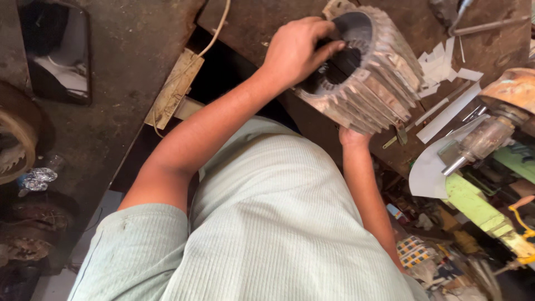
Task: The person repeatedly cuts small white strips with scissors and inserts them into the slots of a motor stator. The person handles the stator, strips, and scissors throughout the clip.
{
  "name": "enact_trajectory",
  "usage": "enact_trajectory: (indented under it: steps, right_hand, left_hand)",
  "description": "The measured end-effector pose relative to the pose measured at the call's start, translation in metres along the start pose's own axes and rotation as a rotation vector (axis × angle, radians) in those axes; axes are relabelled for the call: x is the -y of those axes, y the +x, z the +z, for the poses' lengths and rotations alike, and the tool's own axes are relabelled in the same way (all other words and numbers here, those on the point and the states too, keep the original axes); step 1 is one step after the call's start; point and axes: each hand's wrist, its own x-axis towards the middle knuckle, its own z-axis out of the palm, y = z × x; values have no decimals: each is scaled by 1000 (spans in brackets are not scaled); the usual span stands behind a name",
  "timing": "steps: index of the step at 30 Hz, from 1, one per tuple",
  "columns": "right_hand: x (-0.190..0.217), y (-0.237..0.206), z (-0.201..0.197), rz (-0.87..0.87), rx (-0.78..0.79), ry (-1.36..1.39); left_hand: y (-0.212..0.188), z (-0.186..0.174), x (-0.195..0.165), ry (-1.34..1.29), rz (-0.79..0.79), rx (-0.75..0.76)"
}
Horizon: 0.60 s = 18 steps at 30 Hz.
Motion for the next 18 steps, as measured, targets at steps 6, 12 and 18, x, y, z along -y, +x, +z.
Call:
enact_trajectory:
  steps: [6,12,18]
  right_hand:
    - [-5,6,5,-35,40,99]
    - [35,23,-33,-492,-74,-768]
    - [93,8,-96,-945,-254,-1598]
  left_hand:
    - [1,19,-17,69,11,-4]
    - [-19,33,-43,-61,-77,-17]
    - [-76,56,-94,-111,121,-410]
